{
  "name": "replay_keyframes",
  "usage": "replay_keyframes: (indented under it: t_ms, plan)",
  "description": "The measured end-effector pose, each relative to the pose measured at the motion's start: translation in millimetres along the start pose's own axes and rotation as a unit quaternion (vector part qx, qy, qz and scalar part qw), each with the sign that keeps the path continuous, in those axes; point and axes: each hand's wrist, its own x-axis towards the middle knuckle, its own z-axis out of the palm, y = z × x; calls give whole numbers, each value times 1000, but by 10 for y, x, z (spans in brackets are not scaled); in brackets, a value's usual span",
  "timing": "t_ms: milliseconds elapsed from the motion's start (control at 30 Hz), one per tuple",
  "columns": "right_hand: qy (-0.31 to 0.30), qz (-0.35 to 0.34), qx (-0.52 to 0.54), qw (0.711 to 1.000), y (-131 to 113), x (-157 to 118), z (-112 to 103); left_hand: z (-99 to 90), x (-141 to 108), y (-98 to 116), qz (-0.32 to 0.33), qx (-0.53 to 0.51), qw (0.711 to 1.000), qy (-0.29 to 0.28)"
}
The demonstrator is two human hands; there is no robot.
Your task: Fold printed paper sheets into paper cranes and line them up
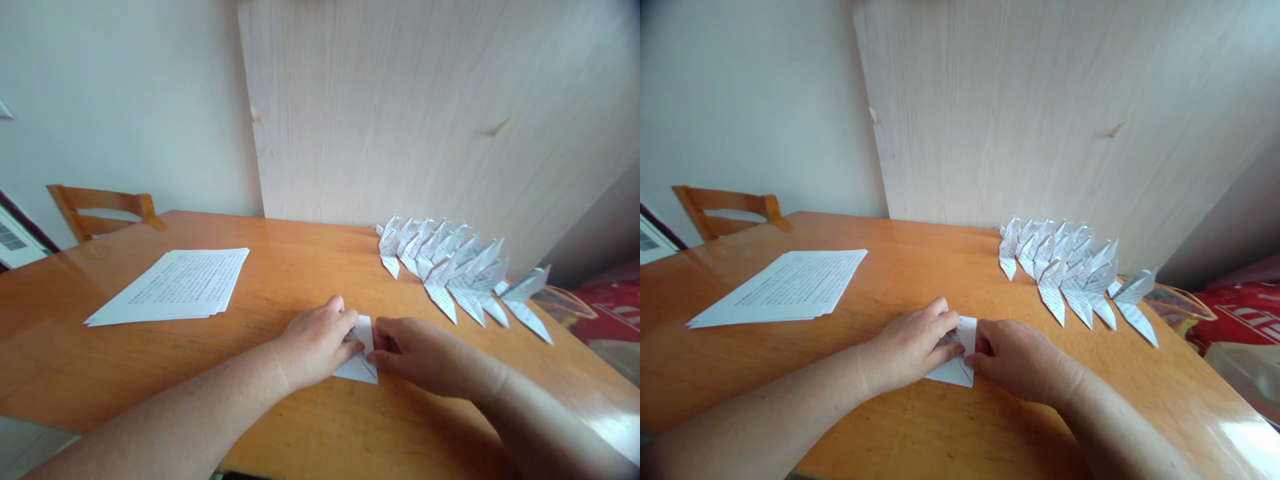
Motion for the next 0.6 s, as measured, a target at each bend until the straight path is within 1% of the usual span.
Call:
replay_keyframes:
  t_ms: [600]
  plan:
    - [-6, -5, -18, 1000, -39, -40, -45, -10, -11, -4, -9, -21, 1000, -5]
